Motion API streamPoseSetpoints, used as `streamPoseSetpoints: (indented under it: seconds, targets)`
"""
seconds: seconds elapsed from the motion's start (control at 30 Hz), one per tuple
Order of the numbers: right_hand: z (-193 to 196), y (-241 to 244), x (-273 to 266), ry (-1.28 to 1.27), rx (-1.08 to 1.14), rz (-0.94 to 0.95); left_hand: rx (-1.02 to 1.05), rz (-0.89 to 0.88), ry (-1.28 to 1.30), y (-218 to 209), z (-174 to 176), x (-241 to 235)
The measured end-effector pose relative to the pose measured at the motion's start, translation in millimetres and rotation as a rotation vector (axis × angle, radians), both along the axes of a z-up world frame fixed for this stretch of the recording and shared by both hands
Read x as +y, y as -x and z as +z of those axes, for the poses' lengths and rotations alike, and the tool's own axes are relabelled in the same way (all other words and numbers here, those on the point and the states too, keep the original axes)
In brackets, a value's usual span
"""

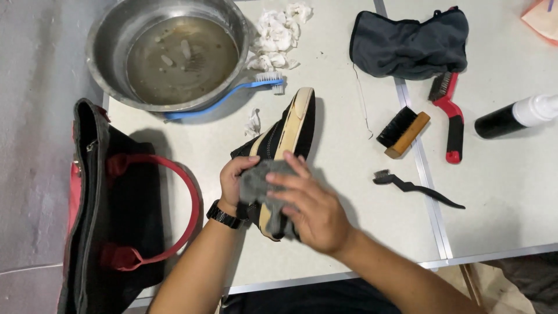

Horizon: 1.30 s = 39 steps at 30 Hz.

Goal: The person cleans a black and beige sneaker on a white table. They apply a white foam cleaner to the shoe, then scrub the upper and sole with a wooden-handled brush. Afterward, they wipe the shoe with a gray cloth and continue scrubbing with a smaller black brush.

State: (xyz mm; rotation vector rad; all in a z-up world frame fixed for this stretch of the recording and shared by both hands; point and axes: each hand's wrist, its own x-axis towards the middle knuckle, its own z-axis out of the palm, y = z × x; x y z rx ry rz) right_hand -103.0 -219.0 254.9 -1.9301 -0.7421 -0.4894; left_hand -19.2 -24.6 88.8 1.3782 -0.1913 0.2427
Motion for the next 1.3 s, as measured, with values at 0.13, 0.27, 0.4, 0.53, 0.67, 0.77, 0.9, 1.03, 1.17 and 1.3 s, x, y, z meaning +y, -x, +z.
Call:
streamPoseSetpoints:
  seconds: [0.13, 0.27, 0.4, 0.53, 0.67, 0.77, 0.9, 1.03, 1.17, 1.3]
  targets:
    - [12, 46, 2, -0.044, 0.010, 0.140, 0.024, -0.046, 0.039, -6, -20, 8]
    - [43, 41, -24, -0.320, 0.178, 0.243, 0.253, -0.168, 0.403, 11, 55, -17]
    - [45, -23, -78, -0.548, 0.179, 0.100, 0.739, -0.442, 0.734, 10, 93, -10]
    - [42, -97, -93, -0.856, 0.293, -0.121, 0.557, -0.318, 0.527, -1, 35, -9]
    - [7, -134, -73, -0.618, 0.148, -0.381, 0.599, -0.277, 0.504, 11, 71, -19]
    - [9, -125, -50, -0.413, 0.129, -0.387, 0.612, -0.239, 0.501, 6, 43, -7]
    - [7, -124, -44, -0.261, 0.216, -0.372, 0.725, -0.225, 0.547, 20, 128, -28]
    - [-2, -127, -40, -0.293, 0.247, -0.402, 0.653, -0.185, 0.546, 22, 95, -22]
    - [-7, -128, -39, -0.393, 0.232, -0.495, 0.088, -0.120, 0.162, 9, 8, 6]
    - [5, -122, -40, -0.525, 0.431, -0.537, 0.068, -0.095, 0.178, 7, 4, 15]
